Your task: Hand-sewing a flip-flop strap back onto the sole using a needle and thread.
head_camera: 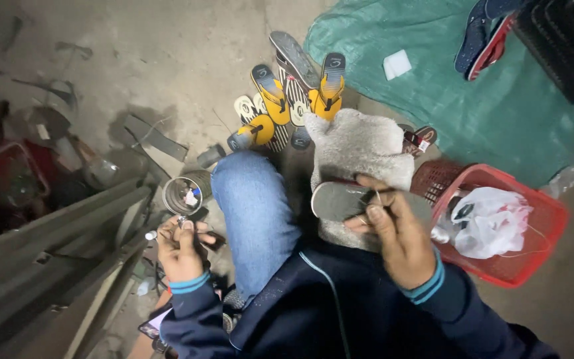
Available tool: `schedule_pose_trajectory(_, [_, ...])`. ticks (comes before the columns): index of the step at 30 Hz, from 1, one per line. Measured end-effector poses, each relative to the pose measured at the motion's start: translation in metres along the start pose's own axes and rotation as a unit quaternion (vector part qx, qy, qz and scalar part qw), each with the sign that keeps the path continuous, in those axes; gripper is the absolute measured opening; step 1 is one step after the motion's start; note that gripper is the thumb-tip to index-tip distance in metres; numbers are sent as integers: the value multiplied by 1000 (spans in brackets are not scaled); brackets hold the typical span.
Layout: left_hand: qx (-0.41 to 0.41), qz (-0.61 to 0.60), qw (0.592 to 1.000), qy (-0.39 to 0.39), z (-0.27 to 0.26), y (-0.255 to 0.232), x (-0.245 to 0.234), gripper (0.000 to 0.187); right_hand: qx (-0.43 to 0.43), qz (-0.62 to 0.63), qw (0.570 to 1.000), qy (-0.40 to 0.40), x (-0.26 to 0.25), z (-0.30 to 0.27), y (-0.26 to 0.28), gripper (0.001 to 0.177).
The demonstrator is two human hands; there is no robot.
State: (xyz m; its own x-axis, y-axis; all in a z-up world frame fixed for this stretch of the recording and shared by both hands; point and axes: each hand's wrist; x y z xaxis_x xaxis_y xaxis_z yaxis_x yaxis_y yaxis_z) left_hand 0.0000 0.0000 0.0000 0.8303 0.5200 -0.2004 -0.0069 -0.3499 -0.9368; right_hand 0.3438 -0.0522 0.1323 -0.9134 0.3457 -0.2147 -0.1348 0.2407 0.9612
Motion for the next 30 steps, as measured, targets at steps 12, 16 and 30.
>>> schedule_pose_trajectory(12, [-135,63,930,335,-120,-94,98,36,-149,-82,984,-52,22,-22,10,7])
schedule_pose_trajectory(16, [-152,80,932,320,-128,-88,113,34,-157,-106,981,-40,17,-29,3,12])
schedule_pose_trajectory(30, [17,131,933,335,-139,-97,119,30,-179,-68,981,-34,13,-31,2,6])
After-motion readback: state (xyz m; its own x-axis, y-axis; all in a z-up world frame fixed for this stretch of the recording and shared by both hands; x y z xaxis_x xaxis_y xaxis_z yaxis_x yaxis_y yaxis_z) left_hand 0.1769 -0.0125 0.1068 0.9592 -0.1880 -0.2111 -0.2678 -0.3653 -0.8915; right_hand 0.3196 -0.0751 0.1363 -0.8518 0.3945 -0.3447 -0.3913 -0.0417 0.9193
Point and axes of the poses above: each hand's wrist, its own z-axis towards the middle knuckle, its own x-axis out of the palm, y = z × x, and after that the axes turned 11 degrees about -y, right-handed
